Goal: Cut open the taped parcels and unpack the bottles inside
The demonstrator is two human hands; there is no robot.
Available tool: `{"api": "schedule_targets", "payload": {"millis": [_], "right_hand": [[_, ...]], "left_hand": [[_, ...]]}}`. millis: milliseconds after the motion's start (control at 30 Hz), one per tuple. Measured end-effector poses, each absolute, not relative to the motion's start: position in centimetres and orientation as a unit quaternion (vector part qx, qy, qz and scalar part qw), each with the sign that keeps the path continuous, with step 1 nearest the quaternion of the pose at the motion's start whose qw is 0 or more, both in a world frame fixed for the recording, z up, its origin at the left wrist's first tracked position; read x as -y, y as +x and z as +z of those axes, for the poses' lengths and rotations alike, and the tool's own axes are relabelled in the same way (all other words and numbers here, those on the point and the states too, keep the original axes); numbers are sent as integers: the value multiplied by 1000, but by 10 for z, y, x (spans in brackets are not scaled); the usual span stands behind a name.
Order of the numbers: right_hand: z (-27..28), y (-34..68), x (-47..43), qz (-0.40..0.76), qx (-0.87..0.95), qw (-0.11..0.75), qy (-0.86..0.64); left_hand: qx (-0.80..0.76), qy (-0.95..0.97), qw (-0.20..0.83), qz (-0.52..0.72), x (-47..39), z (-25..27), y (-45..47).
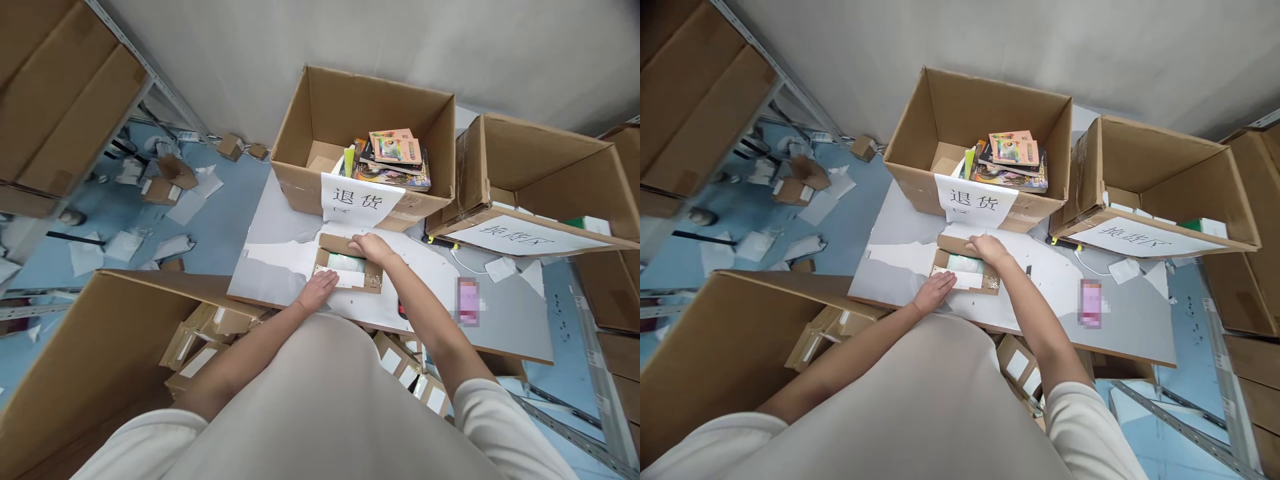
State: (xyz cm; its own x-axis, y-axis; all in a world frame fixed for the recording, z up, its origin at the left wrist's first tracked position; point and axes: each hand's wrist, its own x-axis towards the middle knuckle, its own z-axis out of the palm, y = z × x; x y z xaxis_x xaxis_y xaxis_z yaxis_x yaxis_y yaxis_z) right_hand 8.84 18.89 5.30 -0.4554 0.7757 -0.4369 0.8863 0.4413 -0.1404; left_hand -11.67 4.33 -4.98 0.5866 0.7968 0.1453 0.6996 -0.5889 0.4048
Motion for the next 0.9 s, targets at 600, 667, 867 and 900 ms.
{"api": "schedule_targets", "payload": {"millis": [600, 667, 867, 900], "right_hand": [[44, 102, -59, -161, -851, 71, 495], [40, 101, -43, -146, -858, 46, 490], [24, 104, -7, -91, -880, 17, 466], [23, 106, -6, -99, -879, 18, 466]], "left_hand": [[-341, 897, 246, 135, -112, -12, -175], [-336, 900, 242, 139, -111, -17, -176], [-366, 890, 234, 135, -114, -22, -170], [-363, 892, 236, 129, -115, -20, -170]]}}
